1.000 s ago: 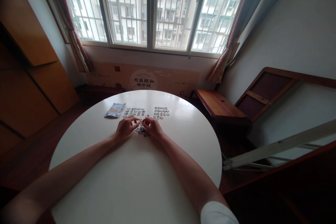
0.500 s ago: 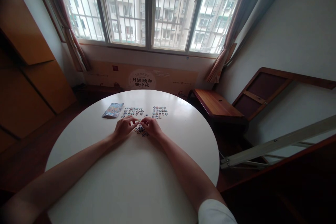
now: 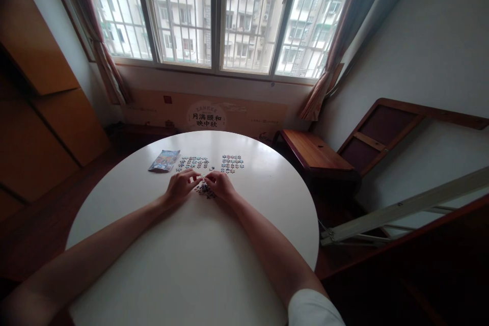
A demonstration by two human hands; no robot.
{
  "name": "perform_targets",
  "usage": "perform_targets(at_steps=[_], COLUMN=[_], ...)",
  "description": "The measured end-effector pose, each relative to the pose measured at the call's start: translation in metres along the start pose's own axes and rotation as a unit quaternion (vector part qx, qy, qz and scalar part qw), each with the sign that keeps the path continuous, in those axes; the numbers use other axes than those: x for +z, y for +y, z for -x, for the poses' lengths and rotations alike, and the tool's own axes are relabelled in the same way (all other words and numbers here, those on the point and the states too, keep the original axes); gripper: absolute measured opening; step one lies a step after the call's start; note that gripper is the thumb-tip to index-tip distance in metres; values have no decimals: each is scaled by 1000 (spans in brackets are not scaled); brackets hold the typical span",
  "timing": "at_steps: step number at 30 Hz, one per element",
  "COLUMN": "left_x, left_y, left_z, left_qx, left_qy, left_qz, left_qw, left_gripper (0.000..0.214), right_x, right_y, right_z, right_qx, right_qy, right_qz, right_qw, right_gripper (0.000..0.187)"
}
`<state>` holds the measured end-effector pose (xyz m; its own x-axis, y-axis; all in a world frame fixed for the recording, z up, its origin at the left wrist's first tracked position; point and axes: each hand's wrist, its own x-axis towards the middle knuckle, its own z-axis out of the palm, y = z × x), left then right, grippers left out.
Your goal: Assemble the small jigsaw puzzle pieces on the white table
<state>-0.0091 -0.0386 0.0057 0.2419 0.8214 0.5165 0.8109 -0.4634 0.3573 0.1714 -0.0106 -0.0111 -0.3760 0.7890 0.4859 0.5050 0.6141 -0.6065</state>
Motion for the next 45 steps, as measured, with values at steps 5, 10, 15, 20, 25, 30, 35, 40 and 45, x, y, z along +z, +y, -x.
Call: perform_targets(at_steps=[5,10,15,20,25,30,35,40,45], left_x=[0,1,0,-2,-2,0,-1,-1,-2], left_y=[1,0,0,3,5,4,3,3,4], left_z=[0,1,1,1,1,1,0,-1,-1], left_qx=[5,8,10,12,1,-4,-32,-54,-57], left_qy=[0,-2,-1,5,16,18,15,21,12], left_qz=[-7,-6,-2,0,2,8,24,28,28], left_qw=[1000,1000,1000,1000,1000,1000,999,998,998], left_gripper=[28,29,28,26,30,30,29,29,31], right_x=[0,0,-1,0,-2,-13,-38,-52,-55], right_y=[1,0,-1,0,-3,2,19,37,38], right_z=[0,0,0,0,0,-4,-4,0,2], right_qx=[-3,-3,7,5,26,72,90,177,222], right_qy=[-2,-4,-10,-11,0,50,111,129,122], right_qz=[-3,-3,-4,-3,9,49,185,238,252], right_qw=[1000,1000,1000,1000,1000,995,972,946,934], right_gripper=[15,15,14,15,16,20,21,22,23])
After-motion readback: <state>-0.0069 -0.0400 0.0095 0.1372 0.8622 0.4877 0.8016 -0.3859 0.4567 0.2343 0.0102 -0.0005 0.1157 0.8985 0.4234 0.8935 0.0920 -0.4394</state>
